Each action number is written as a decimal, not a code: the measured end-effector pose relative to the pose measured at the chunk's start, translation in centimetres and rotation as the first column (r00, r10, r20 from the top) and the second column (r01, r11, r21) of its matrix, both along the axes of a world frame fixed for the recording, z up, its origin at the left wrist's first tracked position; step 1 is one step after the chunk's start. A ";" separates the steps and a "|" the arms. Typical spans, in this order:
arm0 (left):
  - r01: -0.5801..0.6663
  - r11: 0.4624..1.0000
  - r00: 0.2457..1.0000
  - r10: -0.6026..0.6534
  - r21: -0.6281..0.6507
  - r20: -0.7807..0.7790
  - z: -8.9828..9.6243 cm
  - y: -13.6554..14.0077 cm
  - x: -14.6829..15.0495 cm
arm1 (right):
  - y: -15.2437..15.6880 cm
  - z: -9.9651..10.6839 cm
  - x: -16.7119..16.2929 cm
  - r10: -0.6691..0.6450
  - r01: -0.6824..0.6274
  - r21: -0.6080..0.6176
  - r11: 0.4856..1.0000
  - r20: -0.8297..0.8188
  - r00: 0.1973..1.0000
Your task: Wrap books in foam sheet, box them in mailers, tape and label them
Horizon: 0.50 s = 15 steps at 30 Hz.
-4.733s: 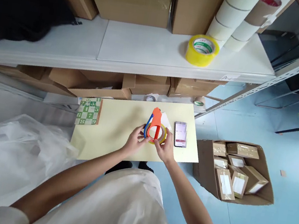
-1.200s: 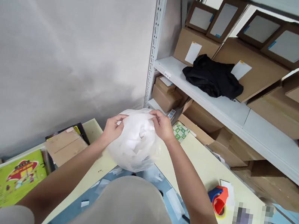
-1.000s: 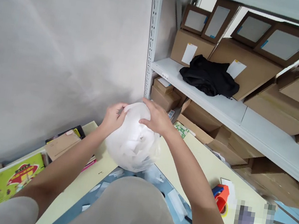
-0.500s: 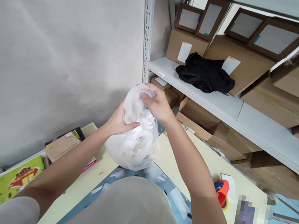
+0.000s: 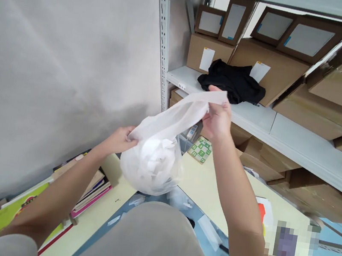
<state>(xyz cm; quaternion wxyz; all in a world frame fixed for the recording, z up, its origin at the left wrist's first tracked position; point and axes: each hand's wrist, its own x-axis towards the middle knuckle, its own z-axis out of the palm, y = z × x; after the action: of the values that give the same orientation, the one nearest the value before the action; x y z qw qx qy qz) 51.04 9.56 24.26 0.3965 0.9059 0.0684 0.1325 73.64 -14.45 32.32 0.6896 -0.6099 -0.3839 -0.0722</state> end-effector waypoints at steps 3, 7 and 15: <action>-0.039 0.991 0.999 0.041 -0.124 0.016 -0.5 1.0 0.1 | -4.0 -0.6 1.3 -0.076 0.083 0.071 0.994 -0.097 0.992; -0.136 0.989 0.990 0.138 -0.054 0.022 0.1 1.3 1.2 | -9.8 -2.3 0.6 -0.221 0.358 0.200 0.912 -0.495 0.840; 0.183 0.844 0.976 -0.096 0.504 -0.193 3.8 -1.9 7.1 | -20.9 -11.5 -6.2 -0.571 0.541 -0.260 0.800 -0.608 0.552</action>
<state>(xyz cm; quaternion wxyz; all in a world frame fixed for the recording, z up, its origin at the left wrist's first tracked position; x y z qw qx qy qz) 58.13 7.62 28.09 0.1396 0.9892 -0.0042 0.0436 67.45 -35.34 20.81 0.7069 -0.6984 0.0963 -0.0580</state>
